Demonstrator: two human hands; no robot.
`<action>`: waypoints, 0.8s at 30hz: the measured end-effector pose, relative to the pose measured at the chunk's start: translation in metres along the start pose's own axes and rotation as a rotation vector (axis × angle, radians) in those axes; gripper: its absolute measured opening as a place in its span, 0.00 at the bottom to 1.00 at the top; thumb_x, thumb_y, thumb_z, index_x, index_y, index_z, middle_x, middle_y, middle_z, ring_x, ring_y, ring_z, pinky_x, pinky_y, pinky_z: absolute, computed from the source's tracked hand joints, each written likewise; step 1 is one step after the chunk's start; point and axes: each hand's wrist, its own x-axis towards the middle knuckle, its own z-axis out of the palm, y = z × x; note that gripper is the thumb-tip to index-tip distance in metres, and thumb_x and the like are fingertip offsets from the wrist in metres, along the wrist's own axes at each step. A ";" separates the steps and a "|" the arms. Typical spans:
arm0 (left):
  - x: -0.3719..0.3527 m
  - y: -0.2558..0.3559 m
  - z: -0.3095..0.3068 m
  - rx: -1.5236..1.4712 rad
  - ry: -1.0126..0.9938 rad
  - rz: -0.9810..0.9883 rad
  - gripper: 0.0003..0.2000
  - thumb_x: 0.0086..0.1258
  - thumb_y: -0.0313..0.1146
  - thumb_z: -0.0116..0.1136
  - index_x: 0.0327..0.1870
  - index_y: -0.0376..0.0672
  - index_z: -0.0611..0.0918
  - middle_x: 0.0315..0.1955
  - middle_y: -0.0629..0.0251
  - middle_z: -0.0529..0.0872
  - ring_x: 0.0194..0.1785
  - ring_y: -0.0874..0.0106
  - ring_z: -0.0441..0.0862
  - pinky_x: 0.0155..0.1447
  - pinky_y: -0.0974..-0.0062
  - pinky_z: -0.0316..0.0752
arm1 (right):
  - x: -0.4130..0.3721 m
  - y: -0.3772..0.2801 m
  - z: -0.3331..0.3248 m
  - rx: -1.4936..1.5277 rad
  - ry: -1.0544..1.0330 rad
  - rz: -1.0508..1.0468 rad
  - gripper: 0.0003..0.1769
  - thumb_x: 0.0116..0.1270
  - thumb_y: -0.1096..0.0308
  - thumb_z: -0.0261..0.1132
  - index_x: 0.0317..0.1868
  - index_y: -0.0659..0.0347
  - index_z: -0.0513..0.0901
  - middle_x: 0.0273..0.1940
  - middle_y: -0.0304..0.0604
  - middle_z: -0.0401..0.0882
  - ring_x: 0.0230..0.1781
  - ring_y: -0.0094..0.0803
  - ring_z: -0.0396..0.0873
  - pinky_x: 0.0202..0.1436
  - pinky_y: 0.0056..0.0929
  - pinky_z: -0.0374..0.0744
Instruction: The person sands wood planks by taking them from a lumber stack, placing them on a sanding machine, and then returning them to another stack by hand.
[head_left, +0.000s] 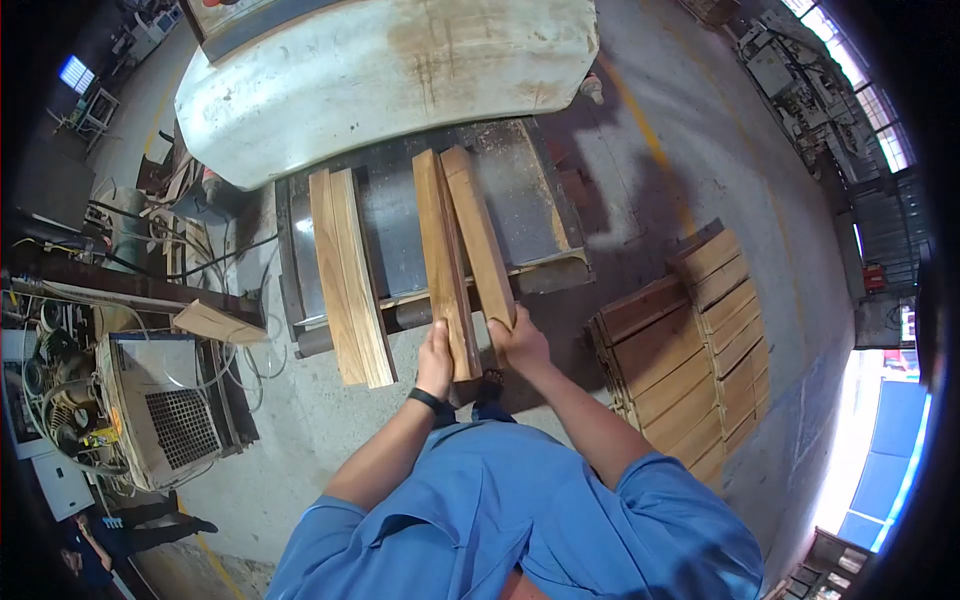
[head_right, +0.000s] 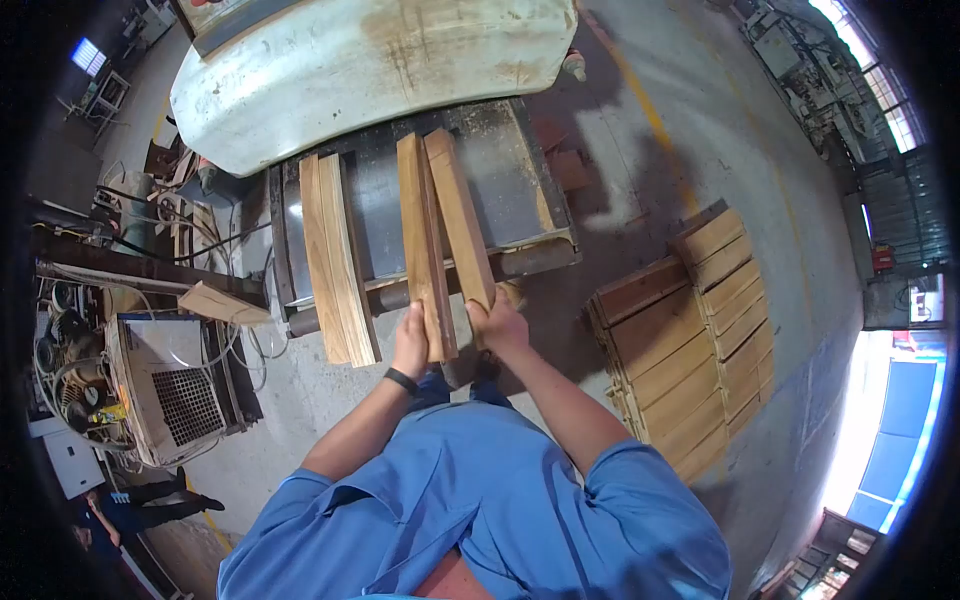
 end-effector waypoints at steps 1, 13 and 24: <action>-0.013 0.029 0.002 -0.327 -0.099 -0.130 0.29 0.85 0.54 0.43 0.71 0.35 0.74 0.48 0.52 0.87 0.50 0.64 0.86 0.55 0.68 0.80 | 0.002 0.010 -0.002 0.053 0.012 -0.036 0.42 0.68 0.42 0.67 0.70 0.66 0.70 0.54 0.60 0.84 0.56 0.56 0.83 0.59 0.48 0.80; -0.032 0.097 -0.010 -1.702 -0.705 -0.358 0.27 0.77 0.33 0.59 0.75 0.36 0.70 0.46 0.57 0.72 0.36 0.74 0.75 0.38 0.80 0.82 | -0.014 -0.026 -0.044 1.926 -0.946 0.084 0.42 0.79 0.34 0.49 0.71 0.66 0.70 0.34 0.43 0.75 0.27 0.30 0.75 0.34 0.30 0.80; -0.030 0.089 -0.040 -0.867 -0.193 -0.207 0.20 0.79 0.49 0.56 0.59 0.42 0.81 0.48 0.59 0.87 0.49 0.63 0.85 0.55 0.63 0.81 | -0.017 -0.014 -0.077 1.067 -0.463 0.232 0.30 0.79 0.47 0.59 0.64 0.67 0.76 0.45 0.46 0.84 0.43 0.32 0.85 0.45 0.33 0.84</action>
